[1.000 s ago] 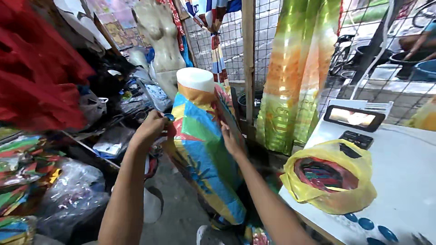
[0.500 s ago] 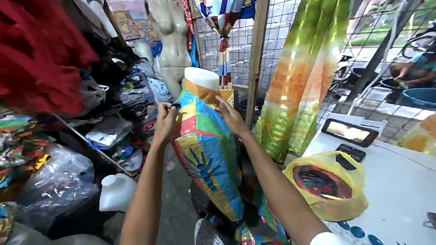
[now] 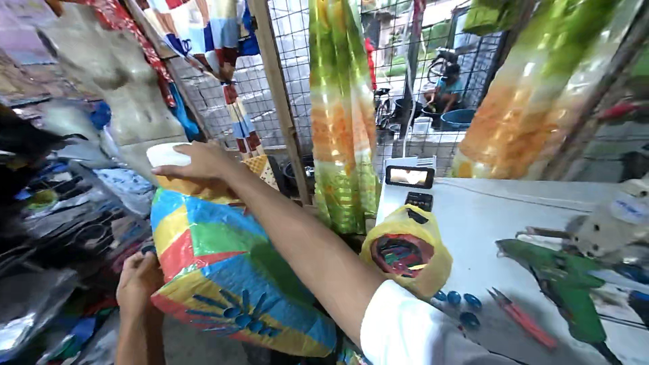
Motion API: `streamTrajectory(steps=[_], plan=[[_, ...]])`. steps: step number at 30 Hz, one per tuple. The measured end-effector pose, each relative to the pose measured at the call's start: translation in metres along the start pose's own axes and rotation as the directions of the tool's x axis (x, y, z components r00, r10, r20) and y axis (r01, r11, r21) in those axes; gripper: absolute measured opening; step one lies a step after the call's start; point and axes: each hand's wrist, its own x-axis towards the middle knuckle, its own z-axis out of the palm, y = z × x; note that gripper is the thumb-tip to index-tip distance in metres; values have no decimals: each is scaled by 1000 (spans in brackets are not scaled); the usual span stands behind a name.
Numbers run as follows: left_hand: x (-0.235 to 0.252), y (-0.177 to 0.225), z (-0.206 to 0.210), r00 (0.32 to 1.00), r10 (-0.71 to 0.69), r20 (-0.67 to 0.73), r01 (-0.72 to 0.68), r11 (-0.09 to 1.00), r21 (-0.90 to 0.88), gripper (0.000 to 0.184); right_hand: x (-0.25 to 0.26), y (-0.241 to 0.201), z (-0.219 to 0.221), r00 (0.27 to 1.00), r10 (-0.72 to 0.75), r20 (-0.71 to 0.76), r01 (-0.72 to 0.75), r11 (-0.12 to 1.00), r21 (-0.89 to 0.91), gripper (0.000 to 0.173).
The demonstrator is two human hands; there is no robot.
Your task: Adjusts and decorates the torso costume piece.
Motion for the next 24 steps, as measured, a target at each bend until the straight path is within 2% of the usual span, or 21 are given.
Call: streamTrajectory(steps=[3,5,8,12,16,19,22,24], plan=[[-8,6,5,999,-44,-16,43,998,-38,11,-5,-2,1,1000,-17,-20,16,1000,-20,71],[-7,7,3,998,-60,-14,59,997,-43,10,-10,-7,2,999,23,-38,-24,999,-36,68],[10,-14,-16,998,-53,40,54,998,-31,10,-20,-23,1,993,97,-61,-98,995,-20,62],[33,-45,-41,991,7,136,7,994,-108,8,-36,-49,-6,978,201,-59,-201,980,3,59],[10,-3,-25,999,-34,27,30,989,146,12,-42,-65,-8,974,221,-52,-222,975,-8,60],[-10,14,-12,997,-71,-26,72,995,65,9,-32,-53,-12,984,176,-37,-178,983,-47,61],[-14,7,-9,998,-53,-18,53,998,-17,10,-22,-28,-15,998,58,-32,-59,998,-29,56],[-14,4,-6,999,-42,-13,42,999,-21,8,-23,-9,-14,997,-21,-74,31,990,136,50]])
